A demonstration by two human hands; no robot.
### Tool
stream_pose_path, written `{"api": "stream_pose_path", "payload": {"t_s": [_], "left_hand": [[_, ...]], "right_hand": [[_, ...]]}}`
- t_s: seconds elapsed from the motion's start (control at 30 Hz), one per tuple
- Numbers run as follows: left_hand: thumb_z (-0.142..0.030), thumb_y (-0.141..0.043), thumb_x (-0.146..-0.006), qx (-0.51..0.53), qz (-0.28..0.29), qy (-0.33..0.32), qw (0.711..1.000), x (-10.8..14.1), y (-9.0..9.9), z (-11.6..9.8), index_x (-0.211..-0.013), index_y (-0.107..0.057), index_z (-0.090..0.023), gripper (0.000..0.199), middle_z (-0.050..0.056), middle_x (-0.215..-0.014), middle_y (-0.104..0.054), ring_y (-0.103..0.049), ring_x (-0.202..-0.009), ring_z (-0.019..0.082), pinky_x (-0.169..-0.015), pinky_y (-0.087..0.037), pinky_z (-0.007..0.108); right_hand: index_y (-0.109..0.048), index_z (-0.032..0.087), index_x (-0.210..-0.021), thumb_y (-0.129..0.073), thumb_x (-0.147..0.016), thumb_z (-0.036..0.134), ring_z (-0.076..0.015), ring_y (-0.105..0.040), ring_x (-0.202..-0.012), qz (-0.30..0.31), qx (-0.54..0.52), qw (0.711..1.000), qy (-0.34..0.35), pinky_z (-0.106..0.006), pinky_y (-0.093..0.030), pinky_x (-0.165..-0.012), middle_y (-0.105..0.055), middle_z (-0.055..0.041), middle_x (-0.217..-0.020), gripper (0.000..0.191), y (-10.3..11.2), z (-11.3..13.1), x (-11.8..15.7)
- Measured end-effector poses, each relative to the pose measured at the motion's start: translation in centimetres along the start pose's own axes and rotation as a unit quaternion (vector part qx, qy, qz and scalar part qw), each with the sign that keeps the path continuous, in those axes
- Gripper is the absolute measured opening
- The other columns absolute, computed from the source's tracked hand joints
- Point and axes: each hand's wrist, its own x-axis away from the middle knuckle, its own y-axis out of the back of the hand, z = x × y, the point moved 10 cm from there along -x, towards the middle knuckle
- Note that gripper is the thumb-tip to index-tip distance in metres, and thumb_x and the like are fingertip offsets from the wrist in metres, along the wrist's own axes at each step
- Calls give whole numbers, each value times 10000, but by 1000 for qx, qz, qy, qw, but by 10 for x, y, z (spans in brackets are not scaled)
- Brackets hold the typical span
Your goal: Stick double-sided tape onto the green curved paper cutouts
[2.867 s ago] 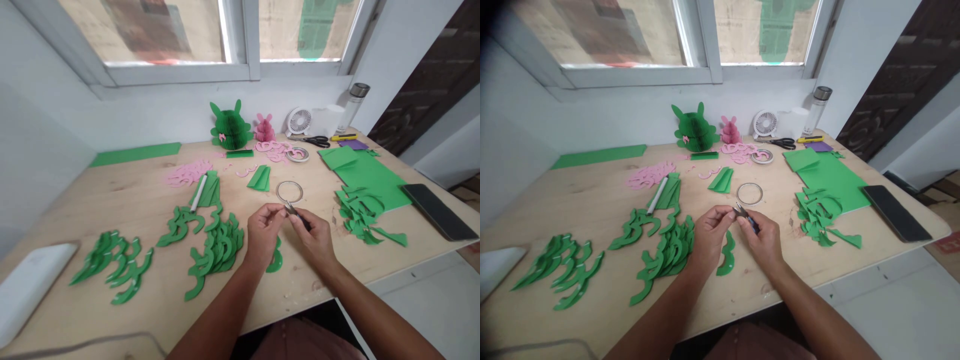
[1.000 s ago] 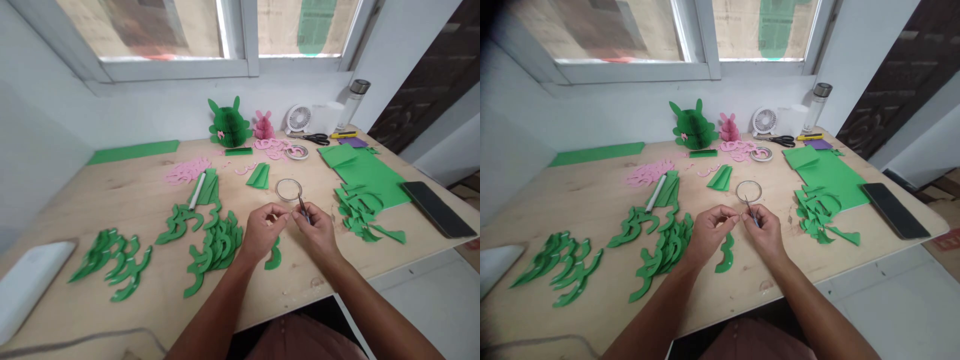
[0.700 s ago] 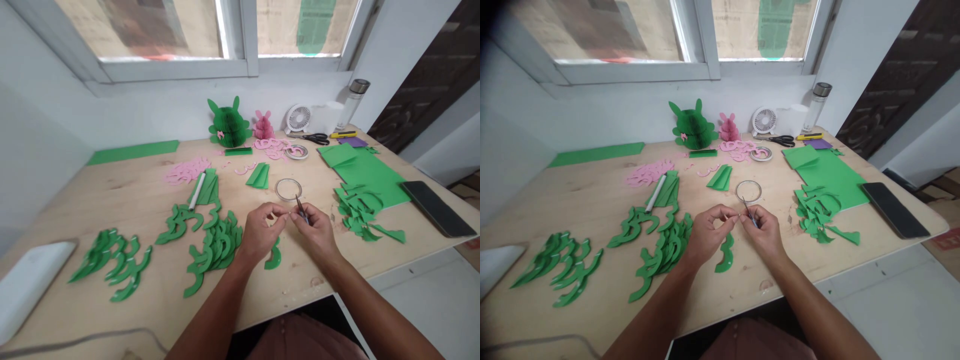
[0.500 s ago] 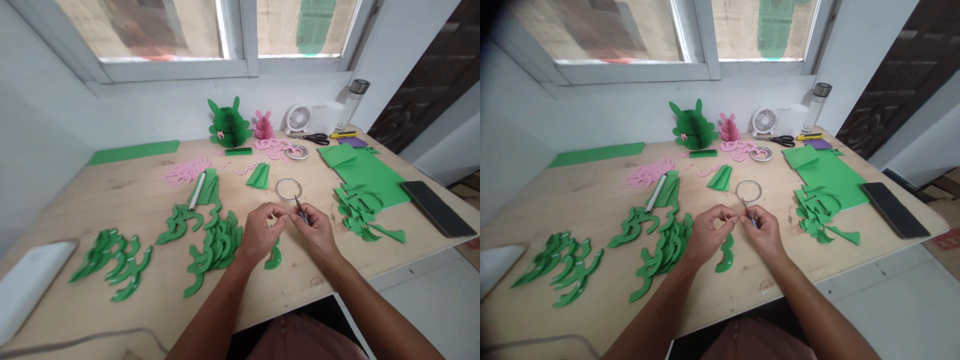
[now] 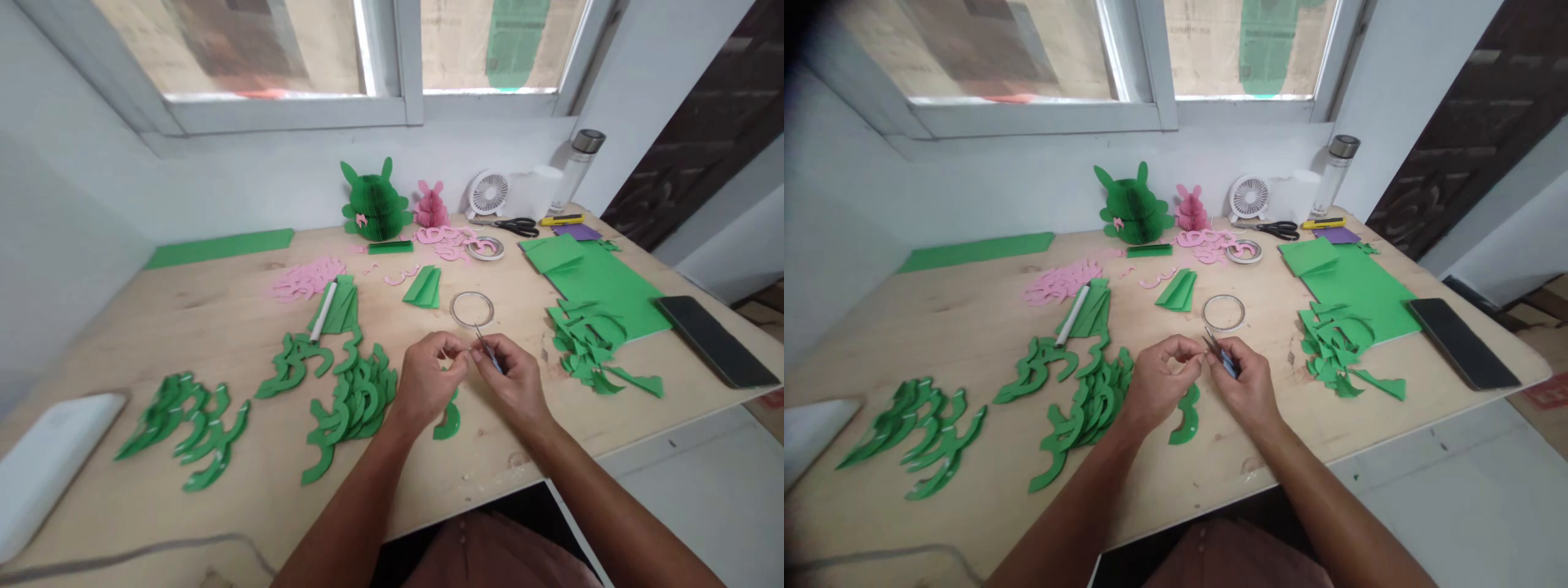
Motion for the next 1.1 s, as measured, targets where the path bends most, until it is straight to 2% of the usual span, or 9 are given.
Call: {"api": "stream_pose_path", "payload": {"t_s": [0.23,0.5,0.73,0.83,0.97,1.1], "left_hand": [[-164,-557,-681,50,22,61,997,0,-4,11,-620,-618,-182,88,-25,-560,-575,-512,-522,100,-492,-424,202],[-149,-557,-673,83,27,78,993,-1,-6,14,-607,-605,-163,83,-22,-578,-580,-492,-525,87,-500,-413,195],[-178,-583,-678,133,22,112,985,0,-7,20,-605,-610,-159,80,-33,-564,-568,-468,-496,74,-488,-389,193],[-191,-623,-664,203,-12,134,970,-1,-3,27,-619,-618,-158,57,-32,-567,-577,-498,-532,79,-541,-405,198],[-223,-660,-650,316,-61,148,935,-1,1,35,-655,-622,-154,79,-26,-570,-586,-518,-559,84,-612,-427,218],[-251,-689,-640,383,-59,151,909,1,-7,36,-681,-631,-144,129,-4,-598,-603,-535,-597,100,-647,-430,239]], "right_hand": [[-603,184,-832,-576,-794,317,-127,-522,-609,0,8,1000,6,-237,-418,-567,-592,4,-688,141,-1,0,1],[-593,185,-870,-570,-800,314,-134,-529,-629,3,15,1000,-2,-249,-419,-590,-589,-1,-715,148,-2,-4,2],[-568,193,-1000,-598,-779,286,-107,-449,-570,-11,16,1000,-11,-232,-361,-541,-454,45,-640,241,2,-8,0],[-570,186,-1009,-593,-784,304,-108,-450,-588,2,3,1000,-14,-232,-355,-544,-460,39,-659,255,1,-5,0],[-588,178,-960,-524,-838,368,-108,-445,-595,19,-17,1000,3,-233,-356,-549,-471,30,-663,234,-2,4,1],[-597,169,-937,-498,-863,392,-105,-452,-599,40,-23,999,12,-230,-370,-559,-511,19,-679,255,-7,6,2]]}}
